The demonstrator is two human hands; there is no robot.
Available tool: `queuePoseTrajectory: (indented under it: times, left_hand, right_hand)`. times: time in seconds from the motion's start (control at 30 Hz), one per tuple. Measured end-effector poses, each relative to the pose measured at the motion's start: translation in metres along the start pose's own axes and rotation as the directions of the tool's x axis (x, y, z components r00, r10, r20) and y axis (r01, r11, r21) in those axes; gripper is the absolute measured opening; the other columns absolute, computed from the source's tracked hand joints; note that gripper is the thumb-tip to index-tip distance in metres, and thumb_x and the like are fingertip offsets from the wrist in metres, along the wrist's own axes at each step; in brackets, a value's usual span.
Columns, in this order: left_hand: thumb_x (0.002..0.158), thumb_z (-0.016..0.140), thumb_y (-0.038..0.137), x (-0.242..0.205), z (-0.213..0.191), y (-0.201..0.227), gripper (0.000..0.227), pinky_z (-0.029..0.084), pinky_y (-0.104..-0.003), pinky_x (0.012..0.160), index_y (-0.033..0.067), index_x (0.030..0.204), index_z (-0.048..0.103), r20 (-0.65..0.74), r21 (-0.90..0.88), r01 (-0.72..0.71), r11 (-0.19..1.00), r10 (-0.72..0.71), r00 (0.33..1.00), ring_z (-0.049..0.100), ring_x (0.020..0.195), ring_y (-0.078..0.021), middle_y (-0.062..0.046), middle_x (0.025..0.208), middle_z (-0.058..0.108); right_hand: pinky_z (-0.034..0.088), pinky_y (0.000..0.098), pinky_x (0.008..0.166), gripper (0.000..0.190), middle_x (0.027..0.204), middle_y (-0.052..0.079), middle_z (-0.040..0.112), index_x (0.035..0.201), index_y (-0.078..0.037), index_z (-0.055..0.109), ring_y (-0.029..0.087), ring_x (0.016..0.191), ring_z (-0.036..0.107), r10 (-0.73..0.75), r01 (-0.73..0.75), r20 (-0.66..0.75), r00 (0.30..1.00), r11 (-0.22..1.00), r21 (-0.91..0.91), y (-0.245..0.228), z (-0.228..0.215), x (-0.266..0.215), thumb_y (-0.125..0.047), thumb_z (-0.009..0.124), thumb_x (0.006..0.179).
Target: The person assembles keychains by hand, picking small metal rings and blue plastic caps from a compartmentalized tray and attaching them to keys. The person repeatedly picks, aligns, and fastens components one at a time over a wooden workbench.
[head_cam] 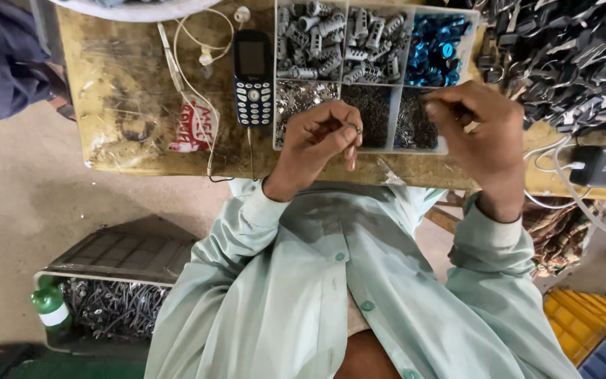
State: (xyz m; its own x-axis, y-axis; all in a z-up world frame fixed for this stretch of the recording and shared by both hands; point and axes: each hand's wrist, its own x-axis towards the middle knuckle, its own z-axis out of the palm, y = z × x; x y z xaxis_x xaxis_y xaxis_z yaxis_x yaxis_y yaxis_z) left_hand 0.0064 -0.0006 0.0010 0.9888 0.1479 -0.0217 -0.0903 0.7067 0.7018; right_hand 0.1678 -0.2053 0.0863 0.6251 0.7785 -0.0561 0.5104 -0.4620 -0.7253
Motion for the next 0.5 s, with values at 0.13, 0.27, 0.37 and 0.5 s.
queuePoseTrajectory:
  times: [0.13,0.27,0.37,0.5]
  left_hand:
    - [0.108,0.062,0.005,0.0,0.0,0.004,0.007,0.059,-0.03,0.071,-0.0019,0.11,0.062,0.019,0.002,-0.018,1.0,0.018,1.0,0.062,0.08,-0.0107,-0.007,0.099,0.062]
    - [0.106,0.063,0.002,-0.001,0.002,0.003,0.005,0.058,-0.029,0.069,-0.0029,0.108,0.064,0.023,0.031,-0.014,0.999,0.013,1.0,0.062,0.079,-0.0104,-0.006,0.096,0.062]
    - [0.105,0.064,0.001,0.001,0.001,0.003,0.005,0.059,-0.029,0.068,-0.0034,0.106,0.065,0.034,0.061,-0.017,0.998,0.014,0.999,0.061,0.077,-0.0099,-0.006,0.094,0.061]
    - [0.103,0.064,-0.001,0.002,0.001,0.003,0.005,0.057,-0.028,0.066,-0.0053,0.104,0.064,0.052,0.06,-0.014,0.998,0.011,0.999,0.062,0.073,-0.0114,-0.007,0.094,0.062]
  right_hand:
    - [0.053,0.0328,0.063,0.013,0.102,0.008,0.075,0.113,-0.007,0.077,0.019,0.071,0.069,0.023,-0.013,0.031,0.999,0.961,-0.278,-0.015,0.0,0.002,-0.011,0.077,0.1]
    - [0.052,0.0389,0.065,0.016,0.096,0.008,0.073,0.101,-0.006,0.075,0.027,0.074,0.069,-0.009,0.031,0.041,0.999,0.818,-0.574,0.001,0.005,-0.005,-0.02,0.08,0.095]
    - [0.051,0.0399,0.065,0.01,0.095,0.008,0.071,0.103,-0.007,0.075,0.026,0.072,0.067,0.034,-0.014,0.033,0.999,0.872,-0.49,0.01,0.007,-0.004,-0.016,0.077,0.099]
    - [0.052,0.0388,0.067,0.01,0.095,0.007,0.069,0.107,-0.01,0.076,0.025,0.075,0.068,0.018,-0.011,0.011,1.0,0.898,-0.44,0.01,0.011,-0.003,-0.017,0.078,0.1]
